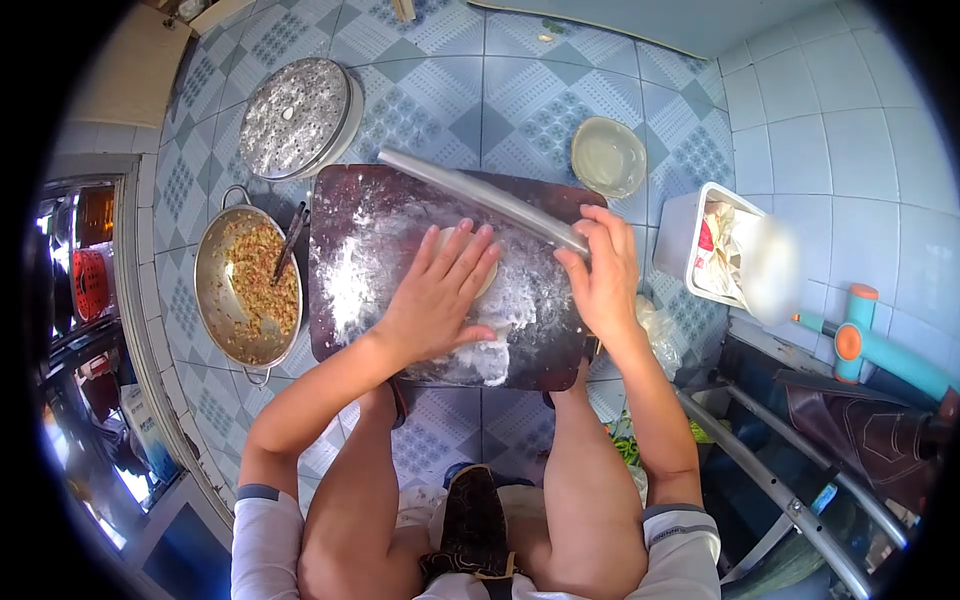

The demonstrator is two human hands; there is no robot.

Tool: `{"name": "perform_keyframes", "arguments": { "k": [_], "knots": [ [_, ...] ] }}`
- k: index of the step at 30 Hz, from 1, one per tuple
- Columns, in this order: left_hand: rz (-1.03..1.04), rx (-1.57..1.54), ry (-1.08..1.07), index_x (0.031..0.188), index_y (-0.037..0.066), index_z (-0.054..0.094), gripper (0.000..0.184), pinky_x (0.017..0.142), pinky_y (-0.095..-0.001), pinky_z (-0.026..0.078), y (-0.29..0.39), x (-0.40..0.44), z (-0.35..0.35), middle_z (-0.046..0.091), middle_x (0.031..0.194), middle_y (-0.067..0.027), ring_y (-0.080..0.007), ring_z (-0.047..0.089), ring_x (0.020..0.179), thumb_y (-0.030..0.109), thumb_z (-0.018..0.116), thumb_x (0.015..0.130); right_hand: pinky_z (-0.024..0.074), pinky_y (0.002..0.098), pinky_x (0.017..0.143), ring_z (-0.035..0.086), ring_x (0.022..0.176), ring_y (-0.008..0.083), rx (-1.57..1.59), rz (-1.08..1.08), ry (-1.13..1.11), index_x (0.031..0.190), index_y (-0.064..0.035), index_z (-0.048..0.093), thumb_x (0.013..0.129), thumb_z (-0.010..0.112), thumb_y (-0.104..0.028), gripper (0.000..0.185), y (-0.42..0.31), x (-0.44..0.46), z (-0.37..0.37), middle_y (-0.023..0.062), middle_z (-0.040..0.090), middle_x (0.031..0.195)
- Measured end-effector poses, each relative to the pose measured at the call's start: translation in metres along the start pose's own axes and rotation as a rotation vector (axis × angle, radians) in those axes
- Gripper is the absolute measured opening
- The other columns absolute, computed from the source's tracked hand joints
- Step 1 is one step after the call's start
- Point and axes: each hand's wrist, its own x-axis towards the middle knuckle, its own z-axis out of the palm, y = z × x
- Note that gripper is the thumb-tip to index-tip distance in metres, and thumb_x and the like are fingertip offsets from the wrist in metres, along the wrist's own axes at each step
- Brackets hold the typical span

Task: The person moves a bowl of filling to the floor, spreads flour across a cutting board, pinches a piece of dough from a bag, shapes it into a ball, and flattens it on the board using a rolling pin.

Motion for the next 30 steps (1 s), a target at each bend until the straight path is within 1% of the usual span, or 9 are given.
{"name": "perform_keyframes", "arguments": {
  "k": [4,11,13,14,16,17,19,25,30],
  "knots": [
    [0.207,-0.028,-0.088,0.15,0.004,0.03,0.097,0.118,-0.054,0.015,-0.013,-0.008,-0.01,0.028,0.157,-0.012,-0.0329,0.021,0.147,0.068,0.05,0.079,0.0417,0.0426,0.091,0.054,0.107,0.0327,-0.038,-0.065,-0.017,0.105,-0.0041,0.059,0.075,0.076,-0.014,0.035,0.002,0.0,-0.009,0.011,0.056,0.125],
    [0.26,-0.147,-0.17,0.152,0.007,0.028,0.094,0.12,-0.0526,0.011,-0.014,-0.028,-0.018,0.027,0.158,-0.0101,-0.0297,0.02,0.148,0.064,0.052,0.081,0.0388,0.0415,0.09,0.053,0.106,0.031,-0.047,-0.091,-0.055,0.105,-0.0059,0.06,0.075,0.075,-0.016,0.035,0.001,-0.001,-0.012,0.0084,0.057,0.124],
    [0.181,-0.26,-0.051,0.145,0.006,0.039,0.077,0.114,-0.0526,0.026,-0.011,-0.032,-0.022,0.041,0.148,-0.0147,-0.0331,0.036,0.138,0.046,0.063,0.085,0.0387,0.0416,0.09,0.053,0.106,0.0312,-0.038,-0.082,-0.044,0.105,-0.0059,0.06,0.075,0.075,-0.017,0.035,0.003,-0.002,-0.011,0.0088,0.057,0.124],
    [0.181,-0.26,-0.056,0.145,0.006,0.039,0.077,0.114,-0.0526,0.026,-0.012,-0.031,-0.019,0.041,0.148,-0.0147,-0.0331,0.036,0.138,0.046,0.063,0.085,0.0387,0.0413,0.09,0.053,0.106,0.0313,-0.028,-0.07,-0.028,0.105,-0.0059,0.06,0.076,0.075,-0.018,0.035,0.005,-0.003,-0.01,0.0093,0.057,0.124],
    [-0.208,-0.236,0.259,0.129,0.003,0.054,0.054,0.097,-0.0467,0.042,-0.014,-0.021,-0.014,0.055,0.125,-0.0169,-0.0339,0.053,0.115,0.023,0.07,0.082,0.0386,0.0411,0.091,0.053,0.106,0.0314,-0.019,-0.062,-0.01,0.105,-0.0058,0.06,0.077,0.075,-0.019,0.034,0.005,-0.003,-0.006,0.0098,0.057,0.124],
    [-0.21,-0.237,0.262,0.129,0.003,0.054,0.054,0.097,-0.0467,0.042,-0.014,-0.013,-0.015,0.055,0.125,-0.0169,-0.0339,0.053,0.115,0.023,0.07,0.082,0.0385,0.0412,0.091,0.053,0.106,0.0313,0.0,-0.05,0.003,0.105,-0.0058,0.06,0.078,0.074,-0.019,0.034,0.006,-0.004,-0.005,0.0103,0.057,0.124],
    [-0.49,-0.189,0.389,0.108,0.003,0.061,0.035,0.08,-0.0421,0.046,-0.011,0.002,-0.019,0.058,0.1,-0.0139,-0.0312,0.056,0.094,0.009,0.073,0.075,0.0383,0.0413,0.092,0.053,0.106,0.0313,0.016,-0.045,0.011,0.105,-0.0057,0.06,0.079,0.074,-0.02,0.033,0.008,-0.005,-0.003,0.0107,0.057,0.124],
    [-0.686,-0.352,0.314,0.088,0.002,0.064,0.019,0.076,-0.0393,0.047,-0.012,0.01,-0.023,0.059,0.086,-0.0106,-0.0291,0.058,0.088,0.011,0.075,0.074,0.0383,0.0423,0.093,0.054,0.106,0.0317,0.027,-0.023,0.036,0.105,-0.0053,0.06,0.08,0.074,-0.021,0.033,0.007,-0.008,0.001,0.0111,0.058,0.123],
    [-0.672,-0.432,0.344,0.087,0.001,0.063,0.015,0.07,-0.0365,0.049,-0.012,0.01,-0.023,0.064,0.081,-0.0108,-0.0261,0.063,0.077,0.008,0.072,0.076,0.0388,0.0417,0.092,0.054,0.105,0.0318,0.034,-0.035,0.061,0.104,-0.0048,0.06,0.08,0.074,-0.021,0.032,0.009,-0.007,0.001,0.0114,0.058,0.122]
  ]
}}
